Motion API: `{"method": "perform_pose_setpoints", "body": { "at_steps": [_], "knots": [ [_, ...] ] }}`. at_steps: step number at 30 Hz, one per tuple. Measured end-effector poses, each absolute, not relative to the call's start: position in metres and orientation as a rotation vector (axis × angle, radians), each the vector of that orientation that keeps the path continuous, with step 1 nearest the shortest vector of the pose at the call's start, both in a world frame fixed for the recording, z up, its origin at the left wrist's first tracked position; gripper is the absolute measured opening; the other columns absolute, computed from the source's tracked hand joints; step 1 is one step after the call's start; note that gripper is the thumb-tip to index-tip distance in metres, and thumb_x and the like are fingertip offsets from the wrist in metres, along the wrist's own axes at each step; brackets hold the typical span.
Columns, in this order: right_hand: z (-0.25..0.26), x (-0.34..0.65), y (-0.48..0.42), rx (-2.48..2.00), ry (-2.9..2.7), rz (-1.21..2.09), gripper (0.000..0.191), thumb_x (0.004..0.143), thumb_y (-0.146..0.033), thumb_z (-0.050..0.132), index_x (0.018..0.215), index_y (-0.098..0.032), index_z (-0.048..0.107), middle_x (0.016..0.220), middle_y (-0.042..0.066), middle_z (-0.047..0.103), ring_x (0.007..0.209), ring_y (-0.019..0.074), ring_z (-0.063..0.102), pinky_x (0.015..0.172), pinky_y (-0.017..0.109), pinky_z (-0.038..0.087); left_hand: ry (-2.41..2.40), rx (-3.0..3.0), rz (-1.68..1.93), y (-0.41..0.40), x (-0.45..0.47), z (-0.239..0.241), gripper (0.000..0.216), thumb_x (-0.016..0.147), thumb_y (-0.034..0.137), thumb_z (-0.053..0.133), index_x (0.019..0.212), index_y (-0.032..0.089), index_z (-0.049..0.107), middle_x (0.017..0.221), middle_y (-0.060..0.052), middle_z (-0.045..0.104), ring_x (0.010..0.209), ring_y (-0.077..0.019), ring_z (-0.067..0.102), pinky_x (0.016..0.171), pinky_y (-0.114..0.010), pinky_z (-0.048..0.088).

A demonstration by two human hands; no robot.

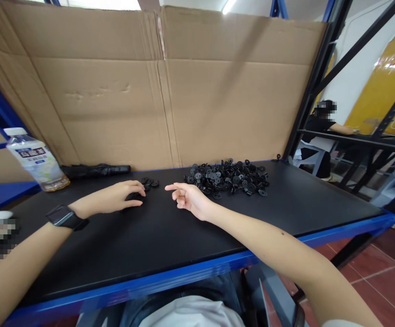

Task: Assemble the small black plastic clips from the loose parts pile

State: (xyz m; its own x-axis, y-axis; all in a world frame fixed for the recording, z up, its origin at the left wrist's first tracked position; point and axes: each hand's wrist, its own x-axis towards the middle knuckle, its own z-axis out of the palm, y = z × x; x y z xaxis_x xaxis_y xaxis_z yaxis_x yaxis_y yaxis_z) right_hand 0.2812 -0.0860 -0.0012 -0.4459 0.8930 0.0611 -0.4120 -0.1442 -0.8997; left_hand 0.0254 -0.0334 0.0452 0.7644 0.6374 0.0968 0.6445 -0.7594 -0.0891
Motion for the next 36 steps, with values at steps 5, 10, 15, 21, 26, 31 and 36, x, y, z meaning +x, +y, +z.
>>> {"method": "perform_pose_setpoints", "body": {
  "at_steps": [5, 10, 15, 21, 26, 31, 36],
  "knots": [
    [-0.003, 0.283, -0.084, -0.667, -1.201, 1.73, 0.024, 0.079, -0.027, 0.052, 0.094, -0.015, 0.066, 0.065, -0.001, 0.05, 0.05, 0.0063, 0.036, 0.049, 0.021, 0.028, -0.983, -2.773, -0.22, -0.028, 0.028, 0.04, 0.03, 0.085, 0.04, 0.046, 0.089, 0.016, 0.062, 0.097, -0.01, 0.06, 0.091, -0.021, 0.057, 0.082, -0.032, 0.044],
    [0.001, 0.278, -0.09, -0.764, -1.368, 1.662, 0.021, 0.079, -0.027, 0.052, 0.09, -0.014, 0.065, 0.064, -0.001, 0.054, 0.048, 0.0065, 0.041, 0.05, 0.021, 0.031, -0.941, -2.799, -0.576, -0.052, 0.058, 0.044, 0.031, 0.089, 0.039, 0.043, 0.104, 0.016, 0.057, 0.1, -0.007, 0.06, 0.092, -0.0181, 0.057, 0.083, -0.03, 0.045],
    [0.004, 0.275, -0.094, -0.813, -1.423, 1.662, 0.018, 0.078, -0.022, 0.044, 0.072, -0.013, 0.059, 0.06, 0.002, 0.057, 0.044, 0.0078, 0.043, 0.049, 0.022, 0.034, -0.794, -2.915, -0.735, -0.082, 0.093, 0.037, 0.025, 0.093, 0.028, 0.036, 0.105, 0.016, 0.056, 0.101, -0.006, 0.059, 0.093, -0.0144, 0.057, 0.083, -0.027, 0.046],
    [0.0, 0.276, -0.091, -0.77, -1.408, 1.712, 0.022, 0.076, -0.022, 0.04, 0.071, -0.012, 0.059, 0.064, 0.004, 0.06, 0.047, 0.0089, 0.047, 0.051, 0.023, 0.037, -0.763, -2.812, -0.681, -0.089, 0.099, 0.028, 0.027, 0.093, 0.02, 0.033, 0.103, 0.015, 0.058, 0.103, -0.008, 0.064, 0.095, -0.0162, 0.061, 0.085, -0.029, 0.049],
    [0.001, 0.272, -0.092, -0.831, -1.372, 1.661, 0.016, 0.072, -0.019, 0.044, 0.067, -0.012, 0.059, 0.065, 0.004, 0.061, 0.051, 0.0084, 0.049, 0.055, 0.022, 0.038, -0.674, -2.635, -0.475, -0.09, 0.101, 0.026, 0.027, 0.089, 0.013, 0.036, 0.107, 0.01, 0.056, 0.11, -0.013, 0.063, 0.1, -0.0196, 0.061, 0.089, -0.032, 0.049],
    [0.002, 0.271, -0.092, -0.831, -1.334, 1.634, 0.012, 0.069, -0.016, 0.045, 0.064, -0.013, 0.056, 0.06, 0.002, 0.059, 0.05, 0.0082, 0.048, 0.054, 0.022, 0.037, -0.55, -2.463, -0.371, -0.087, 0.105, 0.019, 0.025, 0.088, 0.009, 0.038, 0.106, 0.007, 0.055, 0.108, -0.016, 0.064, 0.101, -0.0215, 0.061, 0.091, -0.035, 0.049],
    [-0.001, 0.272, -0.089, -0.83, -1.325, 1.631, 0.01, 0.066, -0.013, 0.044, 0.061, -0.015, 0.053, 0.055, 0.0, 0.055, 0.046, 0.0079, 0.045, 0.052, 0.022, 0.036, -0.511, -2.307, -0.366, -0.088, 0.11, 0.01, 0.026, 0.086, 0.005, 0.039, 0.103, 0.003, 0.057, 0.105, -0.019, 0.064, 0.1, -0.0244, 0.062, 0.091, -0.036, 0.048]
  ]
}}
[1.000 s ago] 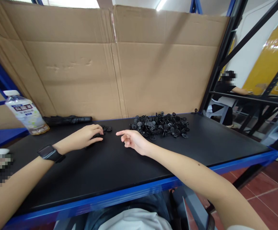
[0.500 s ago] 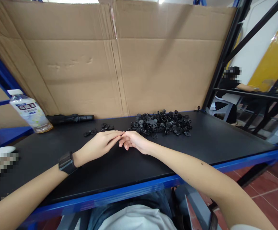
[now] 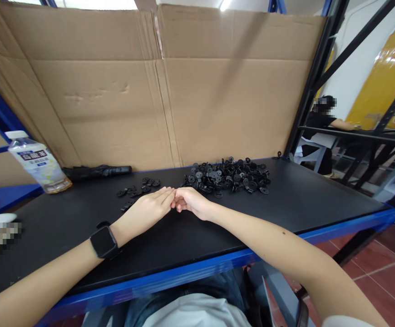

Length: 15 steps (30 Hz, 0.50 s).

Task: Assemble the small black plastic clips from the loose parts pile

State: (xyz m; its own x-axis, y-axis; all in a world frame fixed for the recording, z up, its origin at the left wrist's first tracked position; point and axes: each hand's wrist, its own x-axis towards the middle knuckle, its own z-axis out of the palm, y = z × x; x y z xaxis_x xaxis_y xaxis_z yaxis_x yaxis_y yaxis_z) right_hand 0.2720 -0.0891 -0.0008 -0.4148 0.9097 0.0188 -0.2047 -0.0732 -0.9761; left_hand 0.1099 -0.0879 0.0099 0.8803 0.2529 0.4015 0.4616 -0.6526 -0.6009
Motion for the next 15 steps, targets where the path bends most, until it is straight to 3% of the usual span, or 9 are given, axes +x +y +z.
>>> {"method": "perform_pose_setpoints", "body": {
  "at_steps": [7, 15],
  "knots": [
    [-0.0054, 0.2727, -0.0886, -0.777, -1.335, 1.565, 0.008, 0.065, -0.012, 0.045, 0.059, -0.016, 0.049, 0.052, -0.003, 0.049, 0.045, 0.0075, 0.041, 0.049, 0.022, 0.032, -0.549, -2.3, -0.463, -0.0938, 0.1156, 0.0083, 0.033, 0.084, -0.001, 0.03, 0.106, 0.0, 0.055, 0.105, -0.022, 0.063, 0.101, -0.0251, 0.061, 0.09, -0.038, 0.049],
    [-0.0027, 0.2724, -0.0916, -0.823, -1.392, 1.538, 0.007, 0.068, -0.014, 0.044, 0.062, -0.016, 0.048, 0.055, -0.002, 0.05, 0.046, 0.0077, 0.042, 0.049, 0.022, 0.032, -0.436, -2.217, -0.477, -0.0893, 0.112, 0.0087, 0.025, 0.084, 0.003, 0.039, 0.101, 0.0, 0.058, 0.101, -0.02, 0.065, 0.095, -0.0245, 0.063, 0.089, -0.035, 0.049]
  ]
}}
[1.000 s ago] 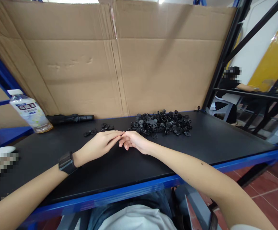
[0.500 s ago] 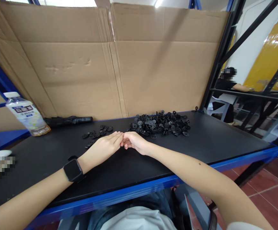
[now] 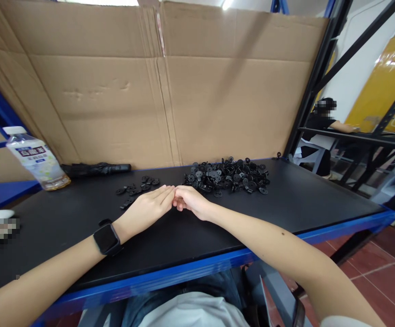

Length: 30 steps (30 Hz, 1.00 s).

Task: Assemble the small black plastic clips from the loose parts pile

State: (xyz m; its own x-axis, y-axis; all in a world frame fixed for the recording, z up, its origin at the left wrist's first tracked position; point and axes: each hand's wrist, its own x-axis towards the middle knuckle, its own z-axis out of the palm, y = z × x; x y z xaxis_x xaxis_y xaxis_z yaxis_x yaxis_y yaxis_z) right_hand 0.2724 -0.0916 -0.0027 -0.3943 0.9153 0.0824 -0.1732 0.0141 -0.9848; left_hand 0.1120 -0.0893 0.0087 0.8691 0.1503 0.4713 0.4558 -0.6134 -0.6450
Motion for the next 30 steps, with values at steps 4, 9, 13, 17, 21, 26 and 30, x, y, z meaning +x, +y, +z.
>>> {"method": "perform_pose_setpoints", "body": {
  "at_steps": [4, 9, 13, 17, 21, 26, 30],
  "knots": [
    [-0.002, 0.27, -0.094, -0.854, -1.411, 1.47, 0.009, 0.07, -0.014, 0.042, 0.063, -0.016, 0.048, 0.057, -0.002, 0.05, 0.046, 0.0071, 0.041, 0.049, 0.021, 0.031, -0.465, -2.228, -0.48, -0.089, 0.112, 0.009, 0.025, 0.084, 0.003, 0.04, 0.102, 0.001, 0.057, 0.103, -0.019, 0.065, 0.096, -0.0238, 0.063, 0.088, -0.035, 0.049],
    [-0.004, 0.266, -0.097, -0.897, -1.509, 1.359, 0.014, 0.068, -0.009, 0.04, 0.07, -0.017, 0.051, 0.055, -0.002, 0.052, 0.046, 0.0082, 0.04, 0.048, 0.022, 0.03, -0.724, -2.395, -0.519, -0.09, 0.11, 0.02, 0.02, 0.086, 0.009, 0.041, 0.097, 0.008, 0.058, 0.081, -0.01, 0.069, 0.071, -0.0201, 0.067, 0.066, -0.029, 0.053],
    [0.001, 0.267, -0.1, -0.862, -1.553, 1.415, 0.012, 0.069, -0.011, 0.043, 0.073, -0.015, 0.054, 0.059, 0.0, 0.056, 0.046, 0.008, 0.039, 0.049, 0.023, 0.031, -0.921, -2.482, -0.77, -0.09, 0.105, 0.026, 0.023, 0.087, 0.016, 0.04, 0.098, 0.013, 0.059, 0.08, -0.006, 0.07, 0.067, -0.0185, 0.066, 0.061, -0.027, 0.05],
    [0.007, 0.271, -0.099, -0.716, -1.445, 1.764, 0.026, 0.081, -0.032, 0.041, 0.077, -0.013, 0.058, 0.062, 0.002, 0.058, 0.045, 0.0095, 0.044, 0.051, 0.025, 0.035, -1.038, -2.545, -0.957, -0.089, 0.104, 0.026, 0.026, 0.087, 0.018, 0.038, 0.1, 0.015, 0.06, 0.081, -0.003, 0.069, 0.066, -0.0148, 0.065, 0.063, -0.023, 0.048],
    [0.003, 0.272, -0.095, -0.704, -1.401, 1.886, 0.029, 0.084, -0.035, 0.046, 0.078, -0.011, 0.06, 0.059, 0.002, 0.057, 0.044, 0.0092, 0.046, 0.049, 0.024, 0.034, -1.152, -2.616, -0.968, -0.091, 0.106, 0.029, 0.027, 0.088, 0.021, 0.037, 0.101, 0.018, 0.06, 0.081, -0.001, 0.069, 0.067, -0.0138, 0.065, 0.066, -0.022, 0.047],
    [-0.001, 0.275, -0.087, -0.607, -0.984, 1.862, 0.019, 0.084, -0.031, 0.05, 0.087, -0.014, 0.058, 0.057, -0.004, 0.052, 0.042, 0.0052, 0.038, 0.048, 0.021, 0.031, -1.305, -2.486, -0.618, -0.088, 0.092, 0.043, 0.031, 0.091, 0.032, 0.034, 0.109, 0.018, 0.055, 0.1, -0.006, 0.067, 0.088, -0.0222, 0.064, 0.074, -0.03, 0.048],
    [0.001, 0.282, -0.083, -0.629, -0.92, 1.822, 0.031, 0.084, -0.039, 0.052, 0.106, -0.018, 0.057, 0.068, -0.002, 0.058, 0.046, 0.0057, 0.039, 0.051, 0.022, 0.034, -1.512, -2.245, -0.078, -0.079, 0.062, 0.047, 0.038, 0.09, 0.04, 0.037, 0.101, 0.011, 0.058, 0.091, -0.013, 0.066, 0.081, -0.0307, 0.064, 0.066, -0.038, 0.049]
  ]
}}
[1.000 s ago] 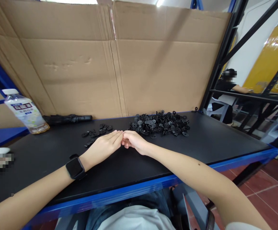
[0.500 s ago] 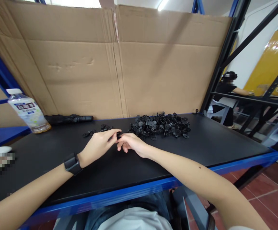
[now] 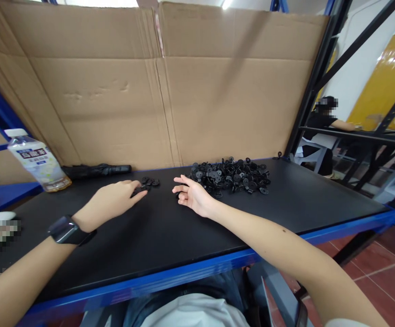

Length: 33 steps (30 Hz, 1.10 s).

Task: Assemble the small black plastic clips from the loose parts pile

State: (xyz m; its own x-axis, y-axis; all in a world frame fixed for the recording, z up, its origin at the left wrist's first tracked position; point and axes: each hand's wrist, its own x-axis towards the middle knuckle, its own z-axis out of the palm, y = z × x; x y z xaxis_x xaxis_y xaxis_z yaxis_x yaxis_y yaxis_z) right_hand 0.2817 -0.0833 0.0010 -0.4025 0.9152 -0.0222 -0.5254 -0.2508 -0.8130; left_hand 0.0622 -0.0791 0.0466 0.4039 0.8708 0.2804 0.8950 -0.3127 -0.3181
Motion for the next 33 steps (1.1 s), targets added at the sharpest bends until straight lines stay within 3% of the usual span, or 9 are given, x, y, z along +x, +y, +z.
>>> {"method": "perform_pose_setpoints", "body": {
  "at_steps": [4, 9, 20, 26, 33],
  "knots": [
    [0.004, 0.281, -0.087, -0.69, -1.137, 1.794, 0.029, 0.083, -0.036, 0.053, 0.099, -0.014, 0.063, 0.07, 0.0, 0.057, 0.049, 0.0059, 0.041, 0.053, 0.022, 0.035, -1.594, -2.251, 0.262, -0.075, 0.047, 0.042, 0.033, 0.089, 0.032, 0.042, 0.102, 0.006, 0.058, 0.098, -0.018, 0.062, 0.082, -0.031, 0.064, 0.067, -0.038, 0.049],
    [0.003, 0.278, -0.09, -0.727, -1.295, 1.713, 0.021, 0.081, -0.028, 0.054, 0.091, -0.014, 0.067, 0.069, 0.0, 0.055, 0.049, 0.0053, 0.042, 0.053, 0.022, 0.034, -1.528, -2.313, 0.224, -0.078, 0.053, 0.039, 0.021, 0.085, 0.012, 0.044, 0.099, 0.005, 0.058, 0.093, -0.017, 0.061, 0.083, -0.0296, 0.063, 0.068, -0.036, 0.048],
    [0.006, 0.276, -0.092, -0.776, -1.5, 1.664, 0.019, 0.08, -0.025, 0.051, 0.085, -0.014, 0.066, 0.066, 0.001, 0.058, 0.05, 0.0066, 0.046, 0.052, 0.021, 0.036, -1.031, -2.833, -0.675, -0.082, 0.08, 0.04, 0.028, 0.09, 0.029, 0.041, 0.109, 0.017, 0.057, 0.107, -0.007, 0.061, 0.096, -0.019, 0.059, 0.084, -0.03, 0.046],
    [0.006, 0.276, -0.091, -0.74, -1.576, 1.717, 0.027, 0.082, -0.027, 0.042, 0.076, -0.011, 0.062, 0.067, 0.005, 0.063, 0.049, 0.0083, 0.05, 0.052, 0.022, 0.039, -0.931, -2.942, -0.728, -0.094, 0.091, 0.034, 0.027, 0.091, 0.027, 0.041, 0.113, 0.019, 0.055, 0.109, -0.004, 0.064, 0.095, -0.0165, 0.061, 0.083, -0.026, 0.045],
    [0.007, 0.277, -0.093, -0.94, -1.607, 1.719, 0.029, 0.078, -0.025, 0.038, 0.076, -0.011, 0.064, 0.07, 0.008, 0.067, 0.042, 0.0091, 0.051, 0.038, 0.02, 0.032, -0.952, -2.976, -0.55, -0.103, 0.097, 0.037, 0.025, 0.091, 0.016, 0.036, 0.097, 0.019, 0.06, 0.09, -0.003, 0.068, 0.078, -0.015, 0.064, 0.067, -0.022, 0.044]
  ]
}}
